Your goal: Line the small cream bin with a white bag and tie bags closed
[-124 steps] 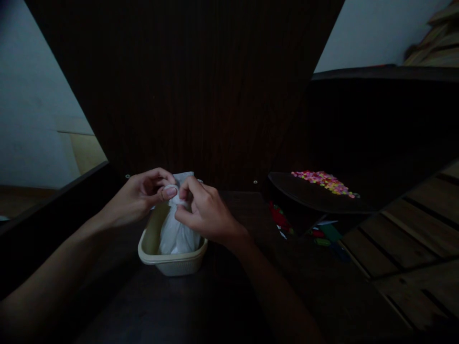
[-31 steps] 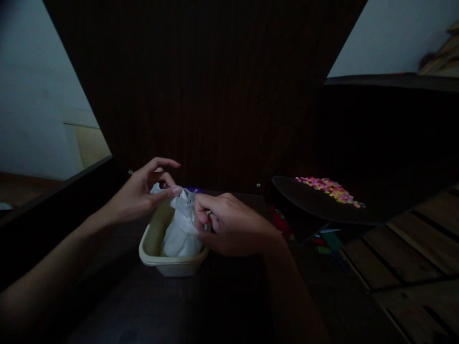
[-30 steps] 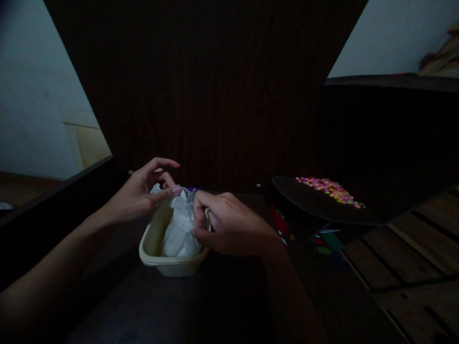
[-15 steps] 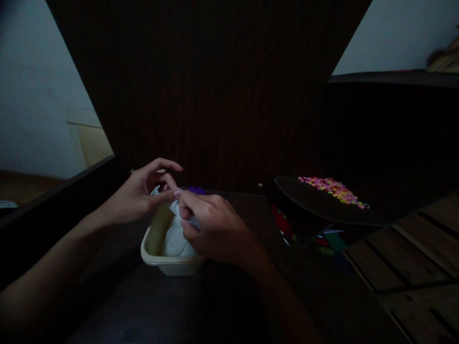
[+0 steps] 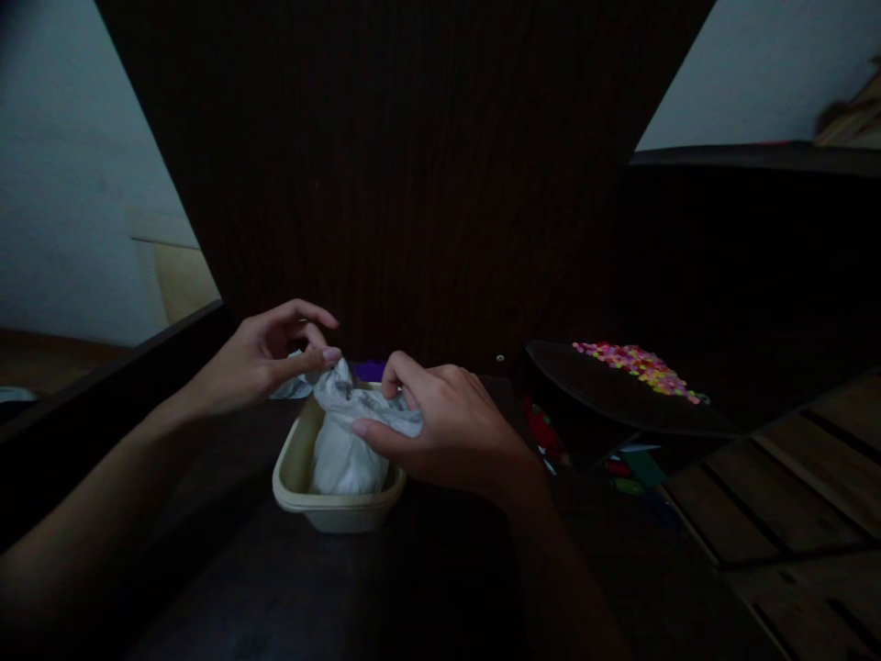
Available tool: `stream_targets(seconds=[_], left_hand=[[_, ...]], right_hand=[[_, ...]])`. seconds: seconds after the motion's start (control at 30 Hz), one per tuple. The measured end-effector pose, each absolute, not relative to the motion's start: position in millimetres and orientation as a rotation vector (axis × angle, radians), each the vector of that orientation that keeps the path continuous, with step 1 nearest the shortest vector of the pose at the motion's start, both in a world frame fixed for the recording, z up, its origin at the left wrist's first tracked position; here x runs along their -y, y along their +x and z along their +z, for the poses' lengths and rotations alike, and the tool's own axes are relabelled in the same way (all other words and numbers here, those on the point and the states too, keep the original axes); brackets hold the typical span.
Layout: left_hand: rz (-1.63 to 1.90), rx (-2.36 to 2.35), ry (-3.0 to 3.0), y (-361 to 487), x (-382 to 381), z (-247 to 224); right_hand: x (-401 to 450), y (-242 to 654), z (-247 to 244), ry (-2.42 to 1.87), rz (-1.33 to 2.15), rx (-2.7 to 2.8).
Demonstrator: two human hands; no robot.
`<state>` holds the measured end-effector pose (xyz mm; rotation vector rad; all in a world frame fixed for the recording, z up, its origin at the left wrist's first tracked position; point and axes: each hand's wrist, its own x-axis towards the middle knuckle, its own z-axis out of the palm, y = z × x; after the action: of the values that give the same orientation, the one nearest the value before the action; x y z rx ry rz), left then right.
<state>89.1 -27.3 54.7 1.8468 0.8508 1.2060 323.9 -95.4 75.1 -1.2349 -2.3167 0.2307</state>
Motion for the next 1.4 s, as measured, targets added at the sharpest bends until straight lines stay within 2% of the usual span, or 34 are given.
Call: stream_targets(seconds=[0.1,0.23,0.47,0.73,0.8,0.93,1.03,1.13,1.23,1.33,1.4], left_hand=[[1.166,-0.836,1.828,92.0,32.2,55.9],[1.104,-0.789,1.807,92.7,34.2,55.7],[1.044,-0.767,1.869,89.0,27.1,53.5],[0.995,-0.77,1.911,85.7,23.4,52.5],[0.905,-0.757,1.994,83.4,24.7,55.1],[0.774,-0.659,2.148,80.7,30.0,62.8],[0.792,-0.621,2.173,82.3,32.9,65.4],[0.808,-0.652,2.133,87.4,32.2,60.8],[0.891,-0.726,1.971,93.6,28.7,51.8],[1.045,-0.701,1.753,97.6,24.4,44.7],[1.147,-0.657,1.667,98.3,22.2,42.6]], right_hand=[[92.3,312.6,65.6,-1.379,0.106,2.32],[88.2,303.4,55.5,-1.207,0.085,2.541],[86.0,322.0,67.9,-0.603,0.463,2.546],[69.4,357.2,66.8,-0.317,0.729,2.119],[61.7,357.0,59.4,-0.339,0.713,1.897],[48.8,343.4,49.9,-0.655,0.699,1.368],[42.0,333.1,50.5,-0.75,0.879,1.079],[40.4,327.8,54.7,-0.716,1.123,1.038],[44.3,324.1,57.3,-0.634,1.219,1.098],[46.7,320.5,53.4,-0.603,1.101,1.217],[45.3,318.6,47.5,-0.744,0.83,1.302]])
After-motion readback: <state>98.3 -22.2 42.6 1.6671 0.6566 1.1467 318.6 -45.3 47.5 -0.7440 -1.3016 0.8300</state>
